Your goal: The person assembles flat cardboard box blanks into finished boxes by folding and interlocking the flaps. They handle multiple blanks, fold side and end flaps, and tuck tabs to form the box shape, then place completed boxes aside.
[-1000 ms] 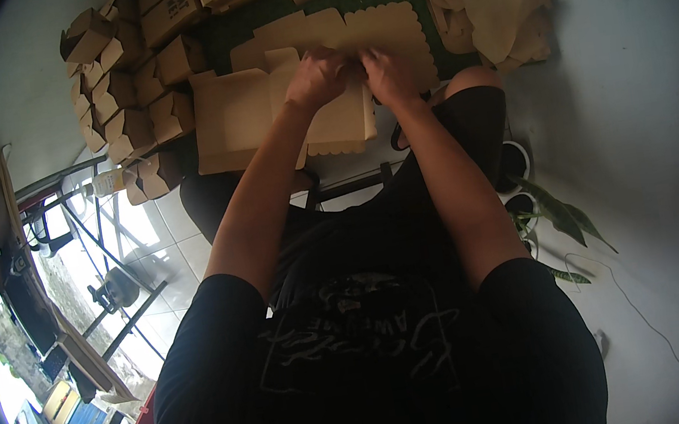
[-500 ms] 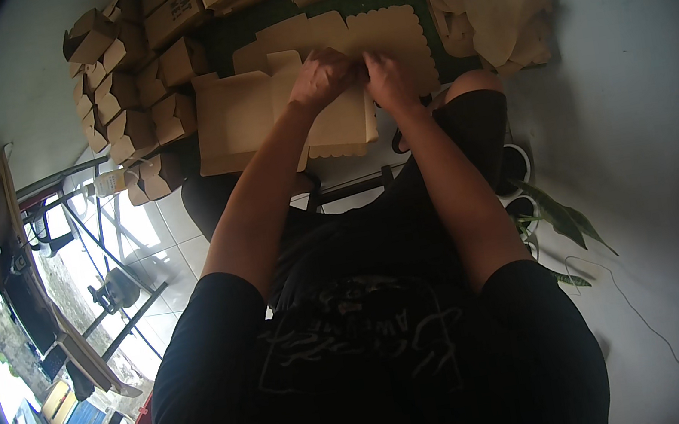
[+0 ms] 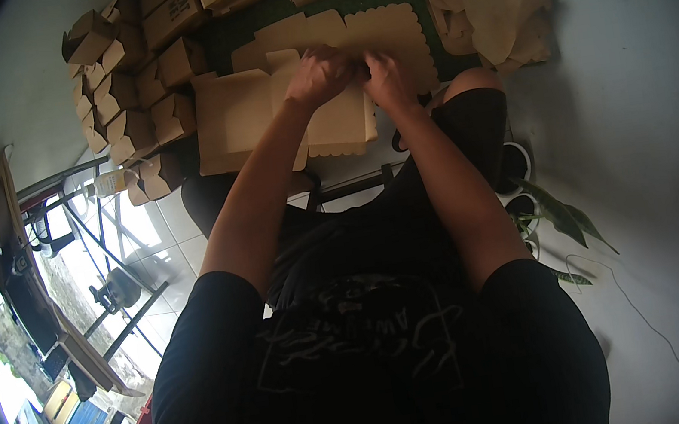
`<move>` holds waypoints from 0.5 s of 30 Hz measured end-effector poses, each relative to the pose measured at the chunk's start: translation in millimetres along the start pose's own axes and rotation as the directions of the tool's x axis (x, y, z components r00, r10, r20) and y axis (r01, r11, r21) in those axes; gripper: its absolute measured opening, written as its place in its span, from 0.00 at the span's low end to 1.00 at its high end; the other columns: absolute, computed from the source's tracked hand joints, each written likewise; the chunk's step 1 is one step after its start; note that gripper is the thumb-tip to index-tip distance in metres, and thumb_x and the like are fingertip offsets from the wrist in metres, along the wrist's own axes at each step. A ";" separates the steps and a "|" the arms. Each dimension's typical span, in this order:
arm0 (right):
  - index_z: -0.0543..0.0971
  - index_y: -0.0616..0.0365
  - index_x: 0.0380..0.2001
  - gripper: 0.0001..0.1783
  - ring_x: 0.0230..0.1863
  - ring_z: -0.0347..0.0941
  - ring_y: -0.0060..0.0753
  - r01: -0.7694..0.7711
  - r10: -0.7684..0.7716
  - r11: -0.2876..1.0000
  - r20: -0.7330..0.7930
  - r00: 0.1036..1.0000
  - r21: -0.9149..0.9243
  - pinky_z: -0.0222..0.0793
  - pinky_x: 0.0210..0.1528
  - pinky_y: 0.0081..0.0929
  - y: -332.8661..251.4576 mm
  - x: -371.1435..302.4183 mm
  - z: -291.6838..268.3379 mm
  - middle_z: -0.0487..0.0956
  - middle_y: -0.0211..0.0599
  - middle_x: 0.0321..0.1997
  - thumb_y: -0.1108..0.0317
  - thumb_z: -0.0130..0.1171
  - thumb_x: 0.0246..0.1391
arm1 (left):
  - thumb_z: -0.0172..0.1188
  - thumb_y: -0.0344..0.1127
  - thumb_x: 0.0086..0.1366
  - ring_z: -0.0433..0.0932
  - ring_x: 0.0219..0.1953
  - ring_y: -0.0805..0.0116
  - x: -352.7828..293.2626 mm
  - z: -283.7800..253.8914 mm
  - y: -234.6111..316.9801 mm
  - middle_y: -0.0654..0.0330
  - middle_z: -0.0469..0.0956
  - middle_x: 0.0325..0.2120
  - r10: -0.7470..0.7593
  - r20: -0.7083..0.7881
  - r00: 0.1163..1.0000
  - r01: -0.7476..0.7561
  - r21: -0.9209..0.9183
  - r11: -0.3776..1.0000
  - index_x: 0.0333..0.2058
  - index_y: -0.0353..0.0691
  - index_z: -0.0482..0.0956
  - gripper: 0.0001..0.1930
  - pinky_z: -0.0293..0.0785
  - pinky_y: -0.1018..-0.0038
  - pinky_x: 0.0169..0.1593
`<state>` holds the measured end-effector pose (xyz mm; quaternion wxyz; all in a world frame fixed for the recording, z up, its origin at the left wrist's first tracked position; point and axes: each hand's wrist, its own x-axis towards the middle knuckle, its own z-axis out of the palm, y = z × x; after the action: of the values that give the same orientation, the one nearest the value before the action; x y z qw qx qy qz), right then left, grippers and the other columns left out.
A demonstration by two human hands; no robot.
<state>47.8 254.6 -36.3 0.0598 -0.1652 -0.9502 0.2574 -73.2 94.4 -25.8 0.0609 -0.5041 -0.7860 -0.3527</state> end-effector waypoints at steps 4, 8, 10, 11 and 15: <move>0.87 0.57 0.53 0.17 0.58 0.86 0.58 0.069 -0.065 0.996 -0.063 0.996 0.064 0.83 0.60 0.52 -1.3 -0.3 -4.2 0.90 0.47 0.55 0.67 0.74 0.62 | 0.71 0.42 0.63 0.87 0.50 0.53 1.1 -1.8 -1.2 0.60 0.90 0.38 -0.053 0.168 0.984 0.051 0.015 0.999 0.39 0.48 0.92 0.09 0.79 0.55 0.60; 0.87 0.56 0.54 0.19 0.57 0.87 0.58 0.082 -0.078 0.994 -0.060 0.995 0.067 0.83 0.59 0.52 -2.0 -0.4 -6.0 0.90 0.47 0.54 0.66 0.74 0.62 | 0.71 0.44 0.63 0.87 0.51 0.54 -0.5 0.7 -3.4 0.61 0.90 0.38 -0.064 0.183 0.981 0.065 0.001 0.998 0.39 0.48 0.93 0.10 0.78 0.55 0.60; 0.87 0.56 0.56 0.20 0.57 0.87 0.59 0.053 -0.047 0.995 -0.069 0.997 0.089 0.83 0.58 0.53 -2.3 -1.5 -5.0 0.90 0.49 0.54 0.66 0.74 0.62 | 0.71 0.44 0.64 0.87 0.51 0.54 -1.5 1.1 -4.4 0.62 0.90 0.38 -0.033 0.153 0.988 0.034 -0.007 0.999 0.39 0.48 0.92 0.10 0.77 0.55 0.60; 0.86 0.56 0.57 0.20 0.57 0.87 0.60 0.021 -0.013 0.994 -0.072 0.997 0.108 0.83 0.58 0.53 -2.2 -2.7 -3.7 0.90 0.49 0.54 0.66 0.73 0.62 | 0.71 0.43 0.64 0.87 0.51 0.55 -1.6 1.1 -4.9 0.62 0.90 0.38 0.002 0.122 0.992 -0.001 -0.007 1.000 0.40 0.48 0.92 0.10 0.77 0.56 0.59; 0.87 0.52 0.57 0.18 0.55 0.87 0.61 -0.117 0.163 0.940 -0.117 0.980 0.321 0.82 0.56 0.52 7.4 -6.7 1.4 0.91 0.51 0.51 0.62 0.68 0.68 | 0.72 0.40 0.66 0.86 0.53 0.56 -4.8 0.3 -0.1 0.61 0.90 0.41 -0.117 0.170 0.978 0.099 0.108 0.989 0.44 0.51 0.93 0.10 0.77 0.56 0.59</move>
<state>56.0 257.7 -41.4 0.1343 -0.2388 -0.8765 0.3959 -70.9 91.0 -28.2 -0.0031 -0.4862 -0.8310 -0.2703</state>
